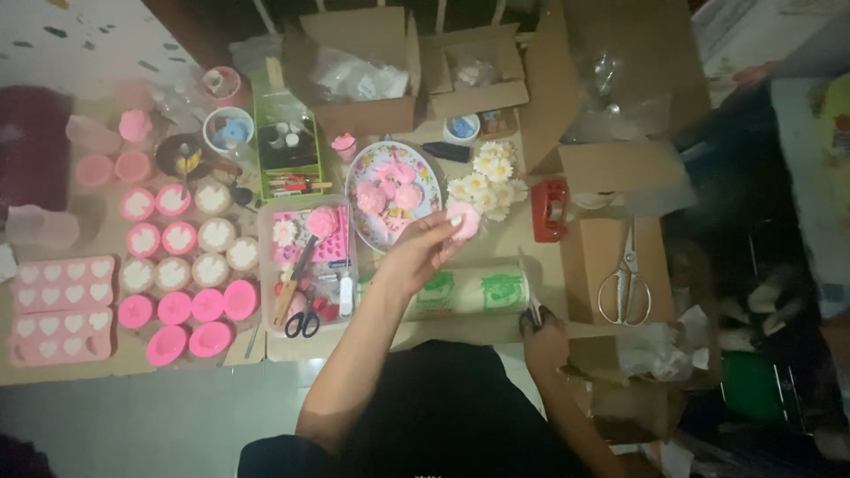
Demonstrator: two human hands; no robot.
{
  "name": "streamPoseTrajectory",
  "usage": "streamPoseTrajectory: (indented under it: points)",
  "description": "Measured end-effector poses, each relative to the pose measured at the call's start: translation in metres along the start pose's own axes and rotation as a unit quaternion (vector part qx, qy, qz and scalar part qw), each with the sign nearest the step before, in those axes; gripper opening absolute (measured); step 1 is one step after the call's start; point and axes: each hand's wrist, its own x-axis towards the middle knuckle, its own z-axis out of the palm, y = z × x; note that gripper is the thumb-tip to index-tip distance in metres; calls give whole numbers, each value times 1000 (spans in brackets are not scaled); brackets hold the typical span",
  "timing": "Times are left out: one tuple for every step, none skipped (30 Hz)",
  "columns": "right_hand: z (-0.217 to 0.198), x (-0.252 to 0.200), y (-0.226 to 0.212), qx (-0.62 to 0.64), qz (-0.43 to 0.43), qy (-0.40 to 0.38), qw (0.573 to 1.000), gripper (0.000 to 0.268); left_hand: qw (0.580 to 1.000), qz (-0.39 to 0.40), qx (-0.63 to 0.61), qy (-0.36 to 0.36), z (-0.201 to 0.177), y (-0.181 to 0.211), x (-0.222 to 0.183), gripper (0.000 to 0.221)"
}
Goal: The person is wrapping individual pink flower-shaped wax melts in plastic wrap and cutting the wrap with scissors.
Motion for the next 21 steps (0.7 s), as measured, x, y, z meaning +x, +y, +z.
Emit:
streamPoseTrajectory:
  points:
    - [-4, -2, -2, 1, 1, 3, 1000, 55, 1000, 0, 1, -3, 2, -1, -2, 29]
    - [-8, -4, -5, 33, -22, 3, 999, 53, 1000, 6, -13, -12, 3, -3, -4, 28]
    - [-11, -7, -7, 66, -46, 4, 997, 51, 999, 12, -28, -20, 4, -4, -7, 27]
    - [-19, -8, -15, 66, -46, 6, 997, 51, 999, 12, -27, -22, 4, -5, -9, 27]
    - [-27, -9, -24, 32, -24, -9, 999, 51, 999, 13, -31, -21, 4, -5, -11, 25]
    - [-34, -11, -33, -1, -1, -24, 1000, 51, 999, 14, -36, -20, 3, -5, -14, 23]
    - [-34, -6, -33, 0, -3, -23, 1000, 51, 999, 15, -35, -21, 4, -5, -17, 23]
    - [-33, -2, -32, -9, 62, -73, 995, 48, 999, 14, -30, -17, 5, -5, -20, 23]
    - [-34, 6, -32, -18, 124, -122, 985, 52, 999, 16, -26, -13, 8, -4, -22, 23]
    - [-43, 12, -42, -18, 121, -119, 985, 52, 999, 20, -27, -16, 15, 2, -26, 23]
    - [-51, 12, -49, 184, 4, -49, 982, 39, 1000, 19, -15, -18, 20, 5, -33, 24]
    - [-60, 13, -55, 376, -112, 25, 919, 29, 1000, 19, -3, -20, 26, 7, -40, 25]
    - [-92, 4, -87, 376, -112, 26, 919, 29, 1000, 18, -3, -21, 27, 5, -39, 25]
    - [-124, -5, -119, 465, -174, -62, 866, 29, 1000, 15, 4, -21, 29, 3, -39, 27]
    - [-158, -12, -151, 543, -232, -148, 794, 31, 1000, 12, 11, -23, 31, 2, -38, 28]
    - [-157, -7, -156, 542, -233, -146, 794, 31, 1000, 13, 11, -25, 34, 4, -41, 28]
    - [-156, -1, -161, 549, -277, -191, 765, 26, 999, 14, 16, -32, 36, 5, -44, 28]
    - [-155, 4, -166, 553, -319, -235, 733, 22, 999, 15, 21, -38, 38, 6, -47, 27]
    - [-152, 9, -167, 552, -321, -235, 733, 22, 999, 16, 20, -39, 38, 7, -49, 27]
    - [-149, 13, -168, 522, -332, -223, 753, 17, 998, 24, 13, -52, 38, 7, -51, 27]
    - [-146, 16, -168, 491, -344, -211, 772, 13, 997, 32, 5, -65, 37, 7, -54, 26]
